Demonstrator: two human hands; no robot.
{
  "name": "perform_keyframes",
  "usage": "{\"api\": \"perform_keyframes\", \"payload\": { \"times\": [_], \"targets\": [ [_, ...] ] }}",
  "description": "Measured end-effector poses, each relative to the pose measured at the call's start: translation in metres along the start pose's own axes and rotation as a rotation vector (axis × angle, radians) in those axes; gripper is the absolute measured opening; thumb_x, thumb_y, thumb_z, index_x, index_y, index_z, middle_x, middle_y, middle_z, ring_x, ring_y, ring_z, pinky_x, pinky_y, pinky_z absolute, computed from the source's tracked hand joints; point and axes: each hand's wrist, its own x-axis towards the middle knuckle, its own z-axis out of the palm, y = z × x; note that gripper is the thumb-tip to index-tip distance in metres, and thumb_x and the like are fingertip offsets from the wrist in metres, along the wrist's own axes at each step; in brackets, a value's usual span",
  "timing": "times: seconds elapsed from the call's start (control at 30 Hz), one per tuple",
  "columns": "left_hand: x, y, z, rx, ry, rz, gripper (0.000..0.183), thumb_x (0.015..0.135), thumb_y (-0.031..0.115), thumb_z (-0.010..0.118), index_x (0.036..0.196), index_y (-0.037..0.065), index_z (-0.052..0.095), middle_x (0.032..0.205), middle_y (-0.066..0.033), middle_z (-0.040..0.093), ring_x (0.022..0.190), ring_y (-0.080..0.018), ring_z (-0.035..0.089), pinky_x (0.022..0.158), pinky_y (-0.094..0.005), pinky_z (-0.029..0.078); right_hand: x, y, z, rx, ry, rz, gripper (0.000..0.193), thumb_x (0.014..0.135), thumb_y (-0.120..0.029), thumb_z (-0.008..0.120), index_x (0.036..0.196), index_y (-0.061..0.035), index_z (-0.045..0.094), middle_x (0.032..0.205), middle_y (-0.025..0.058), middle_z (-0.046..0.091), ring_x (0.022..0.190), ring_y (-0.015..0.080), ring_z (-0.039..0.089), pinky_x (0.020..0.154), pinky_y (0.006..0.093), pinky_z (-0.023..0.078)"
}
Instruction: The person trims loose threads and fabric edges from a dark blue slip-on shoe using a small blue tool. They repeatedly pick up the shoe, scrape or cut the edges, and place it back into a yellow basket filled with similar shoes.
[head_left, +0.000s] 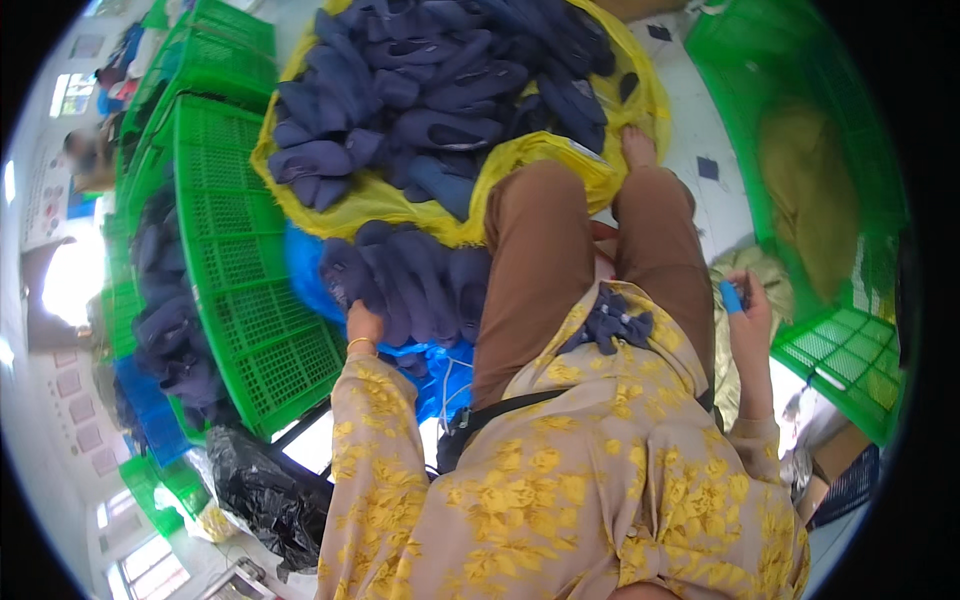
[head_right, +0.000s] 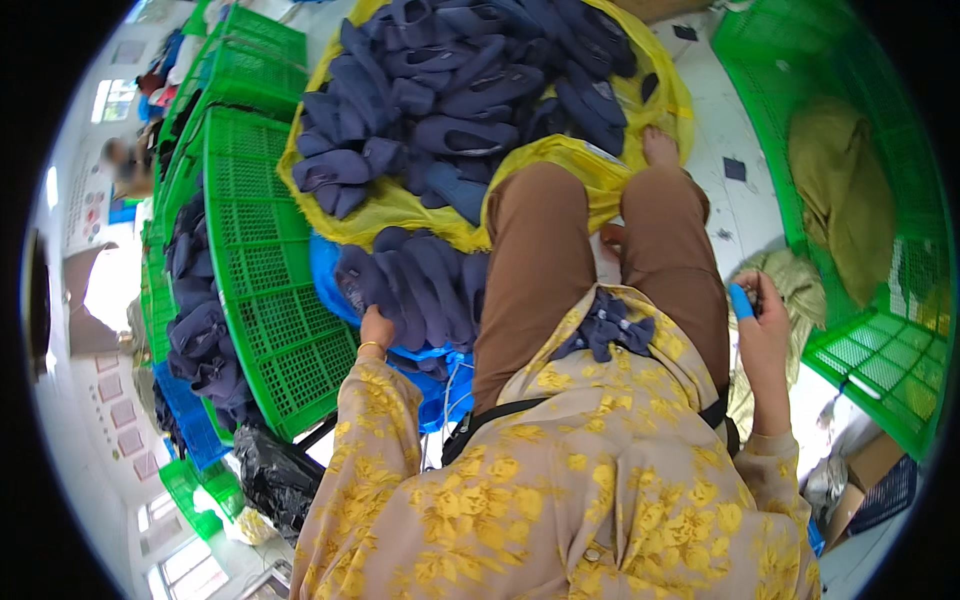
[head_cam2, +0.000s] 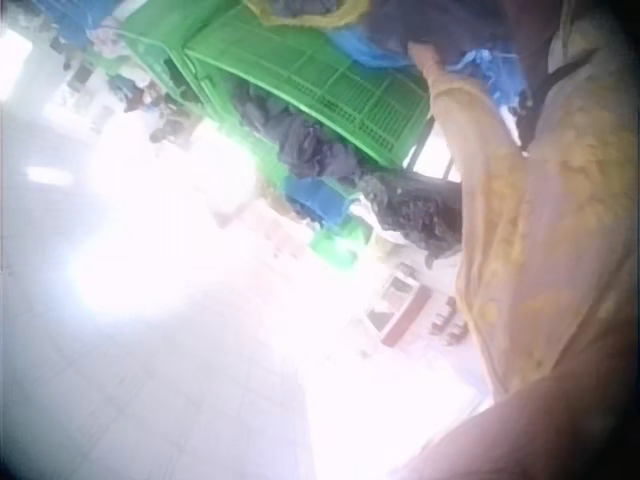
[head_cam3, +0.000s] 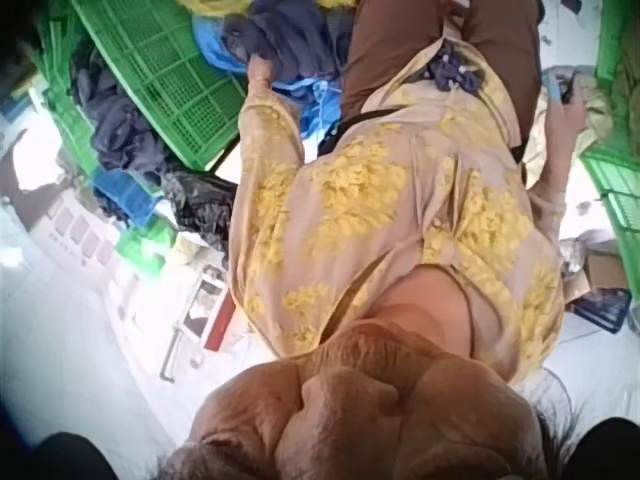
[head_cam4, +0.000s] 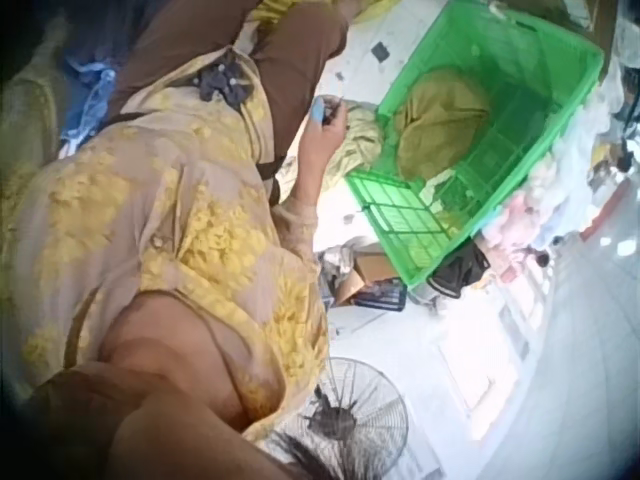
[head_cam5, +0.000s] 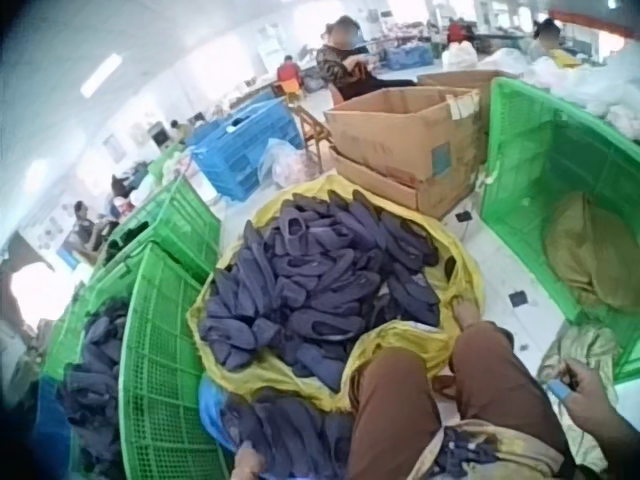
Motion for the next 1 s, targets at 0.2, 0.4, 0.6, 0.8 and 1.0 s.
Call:
{"api": "perform_keyframes", "payload": {
  "times": [0.2,0.4,0.6,0.8,1.0],
  "targets": [
    [-0.006,0.005,-0.028,0.204,-0.013,0.149,0.031,0.074,0.031,0.072,0.092,0.006,0.072,0.093,-0.0214,0.07,0.091,-0.0413,0.066,0.083,-0.0493,0.053,-0.01,-0.049,0.022,-0.087,-0.155,-0.049,0.012,0.089,-0.004,0.061,0.101,-0.0071,0.062,0.084,-0.0011,0.061,0.072,0.0078,0.053,0.062,0.0243,0.043],
    [-0.025,0.068,-0.105,-0.258,0.222,0.331,0.026,0.086,0.025,0.069,0.078,0.001,0.061,0.07,-0.0157,0.06,0.062,-0.0288,0.055,0.06,-0.04,0.045,-0.017,-0.075,0.042,-0.452,-0.556,-0.416,0.03,0.073,-0.004,0.063,0.103,-0.0077,0.064,0.091,0.0117,0.065,0.081,0.0325,0.066,0.067,0.0419,0.051],
    [-0.103,0.186,-0.178,-0.788,0.294,0.555,0.033,0.095,0.015,0.064,0.073,0.004,0.042,0.066,0.0025,0.035,0.063,-0.0054,0.031,0.053,-0.0239,0.031,-0.02,-0.06,0.046,-0.552,-0.64,-0.414,0.018,0.074,-0.007,0.062,0.091,-0.003,0.059,0.089,0.0132,0.062,0.081,0.0354,0.064,0.069,0.044,0.051],
    [-0.162,0.294,-0.187,-1.076,0.062,0.691,0.026,0.095,0.01,0.062,0.074,0.004,0.047,0.071,0.0061,0.036,0.067,-0.0033,0.033,0.055,-0.022,0.031,-0.023,-0.053,0.016,-0.316,-0.597,-0.292,0.019,0.077,-0.015,0.066,0.091,-0.0034,0.061,0.083,0.0146,0.063,0.076,0.035,0.062,0.066,0.0408,0.049],
    [-0.205,0.358,-0.148,-0.969,-0.383,0.777,0.014,0.09,0.009,0.064,0.093,-0.004,0.058,0.079,-0.0078,0.059,0.07,-0.011,0.054,0.067,-0.0278,0.047,-0.029,-0.047,-0.034,0.451,-0.574,0.157,0.005,0.083,-0.006,0.065,0.087,-0.0025,0.062,0.077,-0.0031,0.057,0.065,0.0044,0.051,0.059,0.0229,0.043]
  ]
}}
